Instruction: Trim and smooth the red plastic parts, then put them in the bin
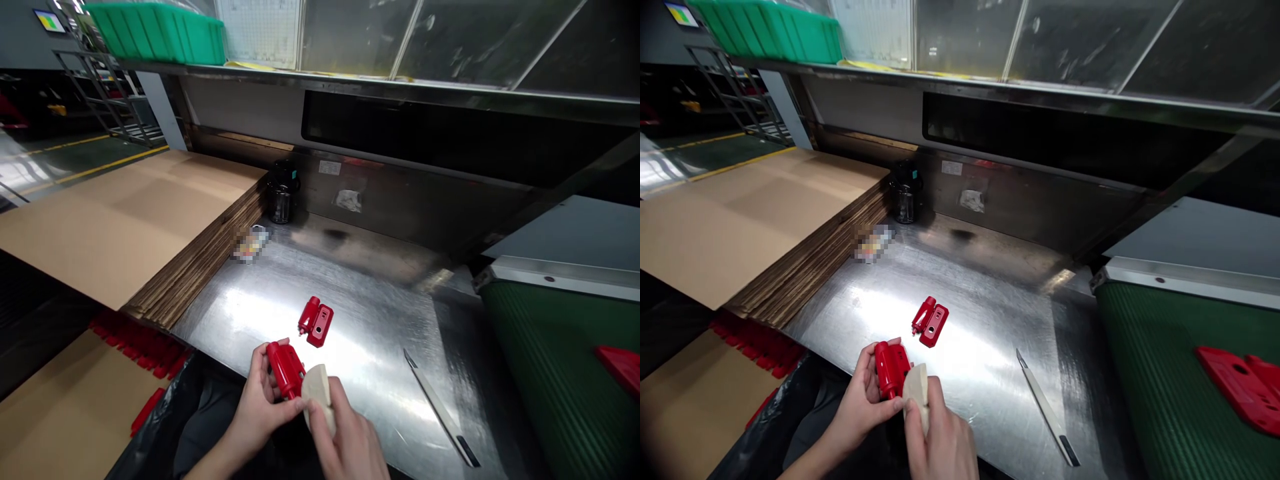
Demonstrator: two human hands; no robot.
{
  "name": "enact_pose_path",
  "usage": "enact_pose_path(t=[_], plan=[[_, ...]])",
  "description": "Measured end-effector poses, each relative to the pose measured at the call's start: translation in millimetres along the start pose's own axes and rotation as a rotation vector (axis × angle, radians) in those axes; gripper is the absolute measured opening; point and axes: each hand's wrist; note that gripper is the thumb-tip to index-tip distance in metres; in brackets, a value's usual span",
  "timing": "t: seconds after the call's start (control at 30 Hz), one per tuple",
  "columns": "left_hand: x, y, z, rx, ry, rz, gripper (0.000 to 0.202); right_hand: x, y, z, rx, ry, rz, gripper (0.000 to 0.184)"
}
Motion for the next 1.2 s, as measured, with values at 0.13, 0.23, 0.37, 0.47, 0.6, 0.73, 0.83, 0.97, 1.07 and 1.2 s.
enact_pose_path(t=[0.13, 0.23, 0.37, 0.47, 0.6, 0.73, 0.83, 0.97, 1.07, 1.2], plan=[[1.3, -0.9, -1.0, 0.006, 0.018, -0.005, 0.09, -2.6, -0.4, -0.4, 0.028, 0.093, 0.035, 0.029], [2.3, -2.0, -3.2, -0.008, 0.032, -0.003, 0.089, -3.7, -0.3, -3.2, 0.048, 0.133, 0.043, 0.028], [2.9, -1.6, -3.1, -0.003, 0.045, -0.013, 0.087, -6.0, 0.5, -3.9, 0.059, 0.155, 0.072, 0.032], [2.8, -1.1, -1.6, -0.008, 0.054, -0.008, 0.089, -8.6, 1.2, -2.2, 0.06, 0.158, 0.092, 0.037], [2.8, -2.1, -2.1, -0.023, 0.07, 0.019, 0.085, -13.2, 2.7, -2.5, 0.1, 0.108, 0.087, 0.046], [4.8, -3.0, -3.7, -0.046, 0.084, 0.03, 0.083, -16.5, 5.2, -5.8, 0.065, 0.105, 0.083, 0.037], [8.5, 0.4, 0.8, -0.024, 0.149, 0.012, 0.086, -6.9, 0.3, -4.4, 0.073, 0.13, 0.017, 0.039], [14.2, 11.5, 13.3, 0.195, 0.359, -0.035, 0.085, 29.7, -26.5, 13.2, -0.158, 0.325, 0.037, 0.04], [17.1, 17.1, 16.5, 0.257, 0.413, -0.025, 0.077, 54.6, -49.5, 35.8, -0.222, 0.315, 0.061, 0.045], [17.6, 15.9, 10.2, 0.255, 0.471, -0.026, 0.074, 66.1, -56.6, 54.8, -0.196, 0.419, 0.224, 0.082]])
Point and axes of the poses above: each hand's wrist, its own y-axis away from the middle knuckle, its own x-axis out of the back of the hand, z = x × y, and after that the axes turned 2 degrees about -x, right-handed
